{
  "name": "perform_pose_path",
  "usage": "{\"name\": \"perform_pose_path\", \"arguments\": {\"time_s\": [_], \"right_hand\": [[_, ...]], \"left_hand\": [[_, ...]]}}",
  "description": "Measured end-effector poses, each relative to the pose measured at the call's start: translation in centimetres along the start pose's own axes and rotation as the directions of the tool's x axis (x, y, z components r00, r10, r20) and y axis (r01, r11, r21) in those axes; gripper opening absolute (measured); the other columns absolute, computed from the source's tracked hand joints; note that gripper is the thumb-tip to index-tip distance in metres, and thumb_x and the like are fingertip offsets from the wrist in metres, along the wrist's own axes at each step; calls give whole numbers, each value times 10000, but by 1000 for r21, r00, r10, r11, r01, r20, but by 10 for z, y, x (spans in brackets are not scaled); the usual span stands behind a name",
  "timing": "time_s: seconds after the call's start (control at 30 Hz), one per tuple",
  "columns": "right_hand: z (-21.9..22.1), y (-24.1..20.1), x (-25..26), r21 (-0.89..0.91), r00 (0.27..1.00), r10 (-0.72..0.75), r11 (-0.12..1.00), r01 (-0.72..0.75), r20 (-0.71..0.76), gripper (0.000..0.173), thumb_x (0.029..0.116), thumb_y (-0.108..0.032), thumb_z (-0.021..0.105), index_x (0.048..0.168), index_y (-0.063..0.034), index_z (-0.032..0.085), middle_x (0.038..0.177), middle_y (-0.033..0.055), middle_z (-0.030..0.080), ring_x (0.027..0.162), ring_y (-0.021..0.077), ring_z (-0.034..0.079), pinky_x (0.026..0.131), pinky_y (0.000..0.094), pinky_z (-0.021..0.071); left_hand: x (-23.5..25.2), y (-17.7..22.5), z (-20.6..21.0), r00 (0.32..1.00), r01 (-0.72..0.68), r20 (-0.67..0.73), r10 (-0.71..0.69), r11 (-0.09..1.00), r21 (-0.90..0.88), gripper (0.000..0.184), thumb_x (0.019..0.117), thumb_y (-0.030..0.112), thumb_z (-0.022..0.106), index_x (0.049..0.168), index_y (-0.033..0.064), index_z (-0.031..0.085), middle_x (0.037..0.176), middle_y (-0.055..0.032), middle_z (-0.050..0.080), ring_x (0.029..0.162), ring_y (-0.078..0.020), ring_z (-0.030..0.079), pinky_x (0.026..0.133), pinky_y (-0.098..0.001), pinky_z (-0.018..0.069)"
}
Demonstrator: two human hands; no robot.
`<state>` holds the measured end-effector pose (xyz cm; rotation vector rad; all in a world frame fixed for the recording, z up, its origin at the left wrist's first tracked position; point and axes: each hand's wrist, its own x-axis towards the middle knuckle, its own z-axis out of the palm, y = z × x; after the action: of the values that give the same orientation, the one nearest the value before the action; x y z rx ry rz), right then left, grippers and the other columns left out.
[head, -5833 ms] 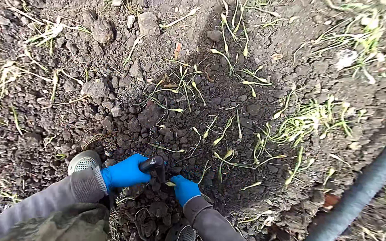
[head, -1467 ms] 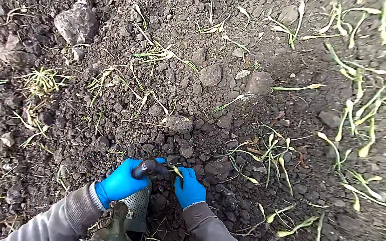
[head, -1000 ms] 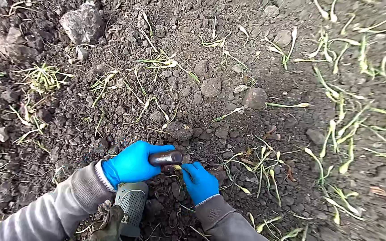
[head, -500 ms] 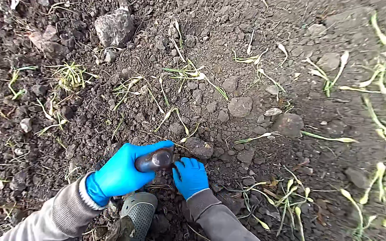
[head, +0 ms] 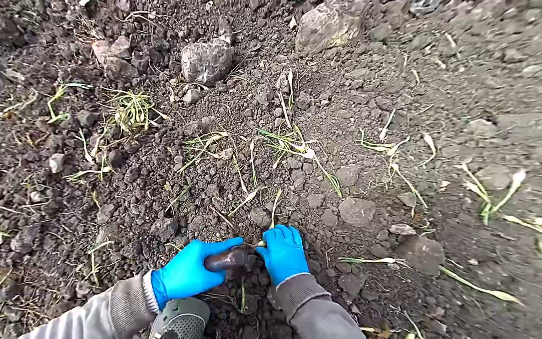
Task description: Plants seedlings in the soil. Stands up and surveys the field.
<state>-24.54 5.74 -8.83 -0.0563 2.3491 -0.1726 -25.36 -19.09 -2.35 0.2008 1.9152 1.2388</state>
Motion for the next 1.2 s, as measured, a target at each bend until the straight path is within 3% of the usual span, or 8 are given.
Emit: {"name": "perform_pose_path", "arguments": {"time_s": [0.07,0.23,0.6,0.7,0.8,0.93,1.1,1.2], "right_hand": [[14,2,-18,27,975,-141,989,148,-170,340,1055,-295,565,1192,-19,708,1249,188,712,1336,363,580,1239,540,279],[76,-4,-58,-37,789,-299,943,332,-537,197,950,-286,672,942,-115,769,846,107,754,884,336,745,886,534,573],[32,-27,-31,187,960,-71,974,125,-272,240,1019,-122,569,1163,-57,750,1133,161,751,1133,365,689,970,500,546],[35,-51,7,50,994,-99,994,96,52,357,998,10,503,1310,-41,668,1321,180,667,1296,368,578,1067,533,445],[34,-55,11,10,980,-181,983,181,80,329,1076,-155,462,1311,-35,658,1355,187,635,1316,371,555,1073,541,435],[34,-15,5,52,853,-83,991,127,-515,225,917,-133,671,1110,-97,781,1191,145,731,1145,366,674,934,558,543],[-4,25,28,88,893,113,993,-83,-435,421,852,11,743,1261,-80,701,1310,159,687,1332,397,562,1100,567,437],[-9,27,32,41,944,107,994,-99,-313,452,899,-85,747,1339,-107,646,1314,143,681,1371,354,534,1189,507,360]], "left_hand": [[0,4,-25,991,-23,-136,-10,971,-237,14,805,203,678,814,205,668,585,81,532,469,-22,467,445,-227,390],[-9,56,-83,866,-499,-152,477,801,-332,280,875,110,684,1154,92,705,948,27,711,717,-17,616,660,-176,539],[41,20,-11,985,114,115,-133,981,155,364,820,139,695,1174,203,753,917,33,728,756,-46,644,699,-307,548],[7,29,-35,996,-80,-36,81,996,35,162,752,127,685,893,185,740,741,116,656,629,26,576,560,-209,481],[-21,46,-63,937,-347,-17,348,937,47,573,804,90,678,1366,202,672,1087,73,751,921,18,685,808,-206,597],[-4,24,-55,958,-247,-101,270,950,193,613,808,171,693,1403,313,645,974,117,746,794,42,663,706,-228,585],[8,27,-71,934,-168,-340,111,975,-144,128,753,173,685,870,199,733,603,43,589,434,-45,453,412,-223,386],[-1,56,-94,861,-480,-336,382,830,-286,431,851,115,676,1281,83,677,664,39,566,478,-10,457,431,-156,410]]}}
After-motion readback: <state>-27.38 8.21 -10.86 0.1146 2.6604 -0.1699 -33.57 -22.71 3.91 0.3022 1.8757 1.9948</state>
